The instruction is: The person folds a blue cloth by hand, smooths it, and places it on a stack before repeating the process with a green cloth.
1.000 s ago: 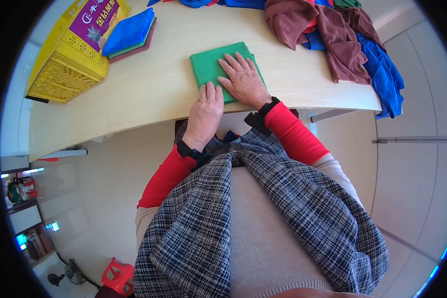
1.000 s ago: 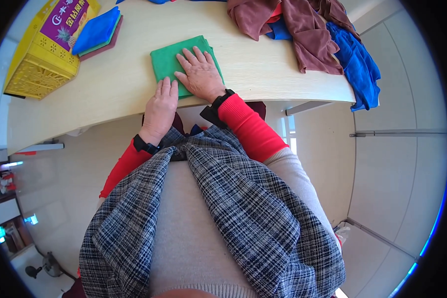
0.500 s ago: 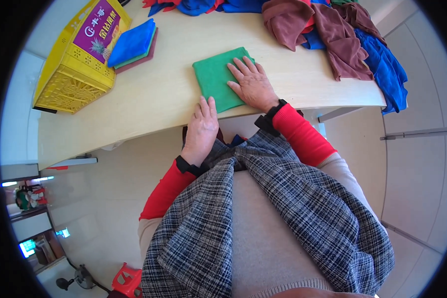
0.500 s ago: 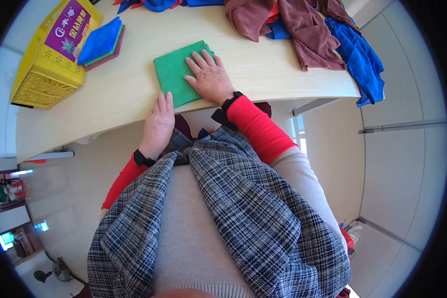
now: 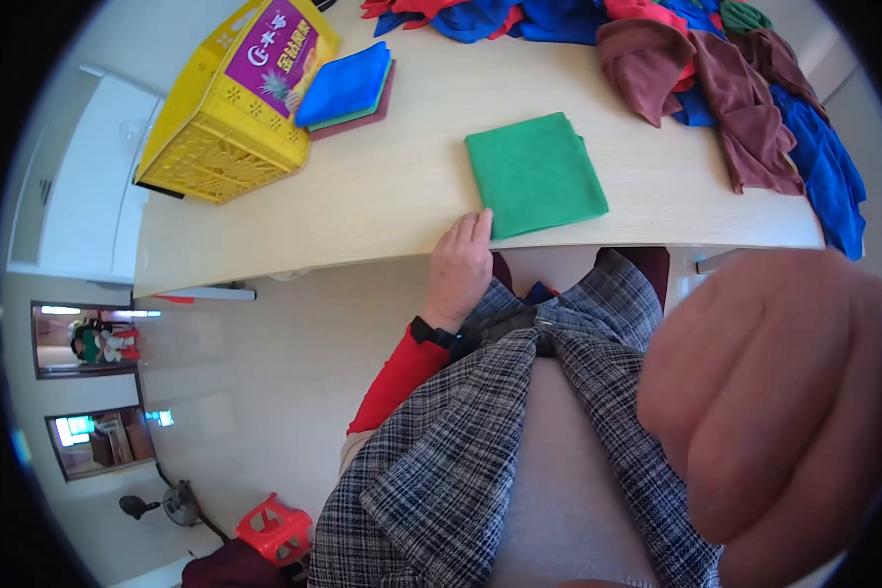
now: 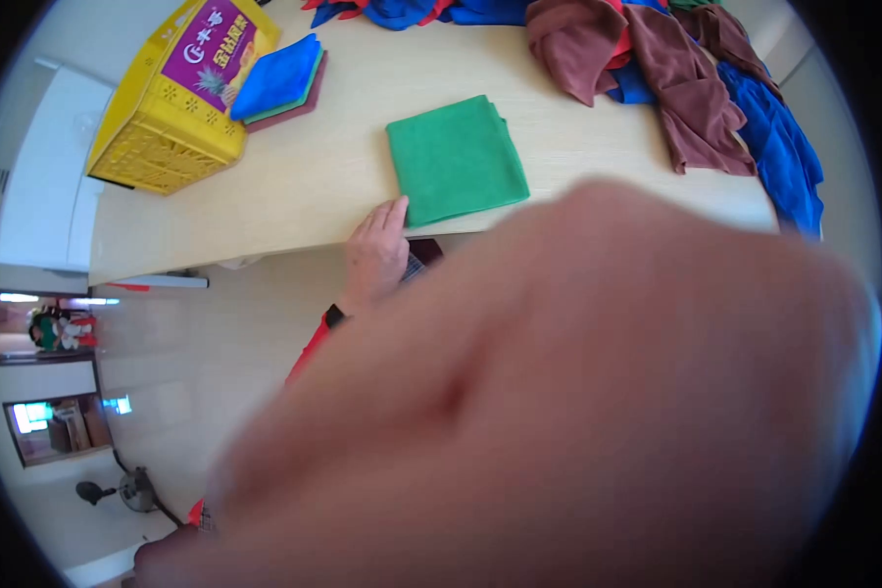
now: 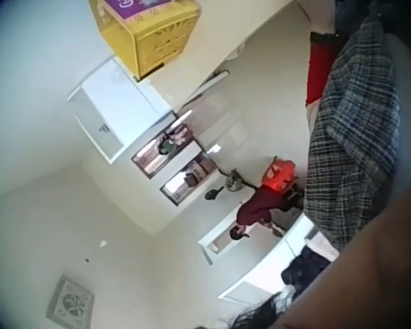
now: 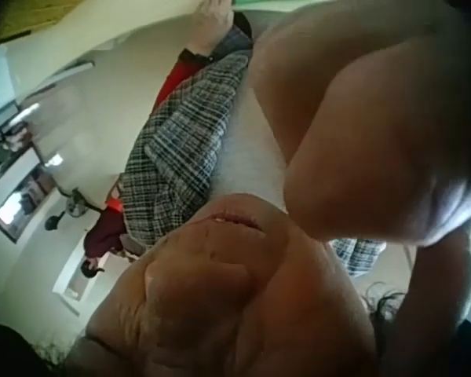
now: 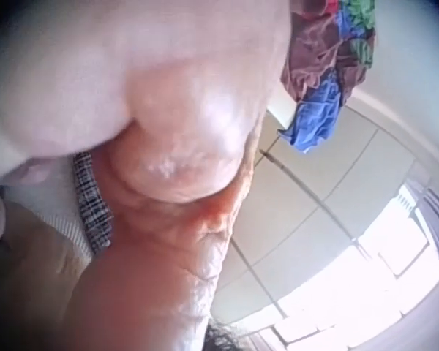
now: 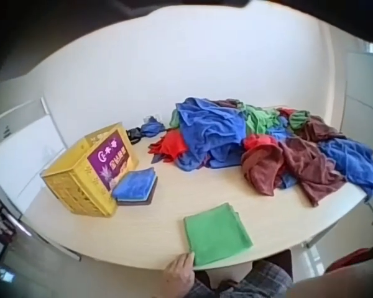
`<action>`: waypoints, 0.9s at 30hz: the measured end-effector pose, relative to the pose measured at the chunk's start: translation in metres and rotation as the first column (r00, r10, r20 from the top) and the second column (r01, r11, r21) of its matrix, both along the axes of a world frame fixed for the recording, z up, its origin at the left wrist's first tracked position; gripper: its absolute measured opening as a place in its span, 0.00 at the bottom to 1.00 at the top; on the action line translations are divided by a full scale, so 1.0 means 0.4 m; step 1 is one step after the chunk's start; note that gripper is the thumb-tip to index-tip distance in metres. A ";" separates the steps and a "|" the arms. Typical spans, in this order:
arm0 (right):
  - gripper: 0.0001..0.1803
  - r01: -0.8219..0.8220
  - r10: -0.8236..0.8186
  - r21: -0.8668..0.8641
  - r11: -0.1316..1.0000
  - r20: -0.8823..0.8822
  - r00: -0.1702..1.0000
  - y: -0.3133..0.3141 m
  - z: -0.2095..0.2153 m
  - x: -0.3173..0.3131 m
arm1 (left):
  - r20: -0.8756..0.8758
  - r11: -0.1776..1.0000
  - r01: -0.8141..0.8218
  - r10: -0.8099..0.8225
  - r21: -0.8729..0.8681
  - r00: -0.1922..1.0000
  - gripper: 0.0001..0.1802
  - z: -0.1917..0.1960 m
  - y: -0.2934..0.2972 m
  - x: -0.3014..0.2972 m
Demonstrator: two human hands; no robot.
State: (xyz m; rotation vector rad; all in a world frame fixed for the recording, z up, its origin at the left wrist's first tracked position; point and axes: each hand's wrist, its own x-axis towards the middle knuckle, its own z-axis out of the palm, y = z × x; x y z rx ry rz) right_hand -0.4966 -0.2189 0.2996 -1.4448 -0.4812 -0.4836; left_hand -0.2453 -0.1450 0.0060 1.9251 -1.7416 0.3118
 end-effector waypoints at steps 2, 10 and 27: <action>0.17 -0.019 0.019 -0.008 1.000 0.037 0.999 0.002 0.004 -0.016 | 0.008 1.000 -0.002 0.002 0.003 1.000 0.22 -0.005 0.021 0.001; 0.16 -0.059 0.065 -0.050 0.997 0.112 0.992 -0.004 0.023 -0.057 | 0.063 1.000 -0.028 0.027 0.011 0.998 0.19 -0.006 0.038 0.011; 0.14 -0.043 0.056 -0.082 0.996 0.170 0.984 -0.016 0.038 -0.070 | 0.076 0.997 -0.038 0.033 0.063 0.997 0.16 -0.017 0.037 0.005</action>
